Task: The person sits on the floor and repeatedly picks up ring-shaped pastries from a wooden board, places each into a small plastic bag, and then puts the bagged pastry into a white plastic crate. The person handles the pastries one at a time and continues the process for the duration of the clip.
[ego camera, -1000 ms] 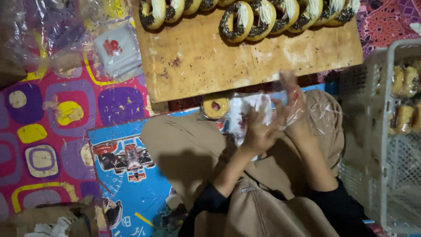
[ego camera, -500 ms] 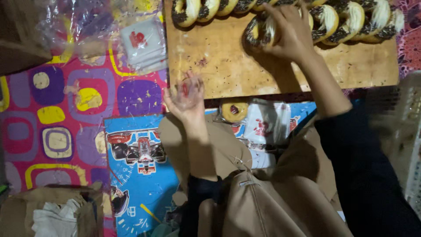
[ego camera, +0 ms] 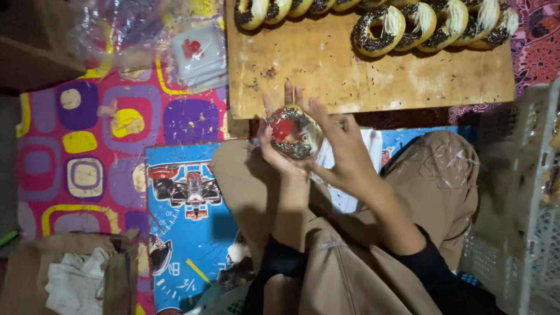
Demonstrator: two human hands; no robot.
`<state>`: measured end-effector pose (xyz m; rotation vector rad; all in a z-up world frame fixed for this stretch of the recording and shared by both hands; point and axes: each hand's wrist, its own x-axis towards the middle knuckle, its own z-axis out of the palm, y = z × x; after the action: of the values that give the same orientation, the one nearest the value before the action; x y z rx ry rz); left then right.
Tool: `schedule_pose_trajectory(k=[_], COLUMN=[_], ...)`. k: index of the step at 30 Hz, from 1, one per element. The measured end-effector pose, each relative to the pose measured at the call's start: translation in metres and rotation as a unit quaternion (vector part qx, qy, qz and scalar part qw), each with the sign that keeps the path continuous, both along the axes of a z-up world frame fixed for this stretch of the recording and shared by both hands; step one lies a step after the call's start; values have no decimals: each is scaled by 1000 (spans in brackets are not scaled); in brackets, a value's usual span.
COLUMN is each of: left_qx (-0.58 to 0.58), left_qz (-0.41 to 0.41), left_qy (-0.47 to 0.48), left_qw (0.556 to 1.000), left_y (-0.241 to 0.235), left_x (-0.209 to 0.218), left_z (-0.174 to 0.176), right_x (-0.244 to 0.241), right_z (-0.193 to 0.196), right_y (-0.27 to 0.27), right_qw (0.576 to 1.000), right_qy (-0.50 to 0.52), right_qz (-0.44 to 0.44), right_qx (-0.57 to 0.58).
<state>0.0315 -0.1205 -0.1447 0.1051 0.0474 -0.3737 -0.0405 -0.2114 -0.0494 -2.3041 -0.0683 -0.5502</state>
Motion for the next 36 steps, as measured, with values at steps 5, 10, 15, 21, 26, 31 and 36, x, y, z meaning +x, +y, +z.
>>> schedule_pose_trajectory(k=[5,10,15,21,26,31,36], left_qx=[133,128,381,509,571,559,609], left_qz=[-15,-73,62,-28,161,243,210], left_qy=[46,-15,-5,-514,-638,-699,-690], left_qw=[990,989,922,690,491,373,331], left_y=[5,19,29,44,73,80,95], left_x=[-15,-37,-77,-56,-63,-77,-76], left_z=[-10,10,21,57,130,170,192], right_x=[-20,-54,-60,-73,-99,-108,-94], right_z=[19,31,35,71,84,55,7], right_y=[-4,6,-9,-58,-55,-40,-47], right_qw=[997,981,978,967,973,990,917], right_qy=[-44,-39,-16,201,49,-112,-247], right_qz=[-57,29,-33,130,88,62,-23], right_qx=[-25,186,205,81,208,-63,-311])
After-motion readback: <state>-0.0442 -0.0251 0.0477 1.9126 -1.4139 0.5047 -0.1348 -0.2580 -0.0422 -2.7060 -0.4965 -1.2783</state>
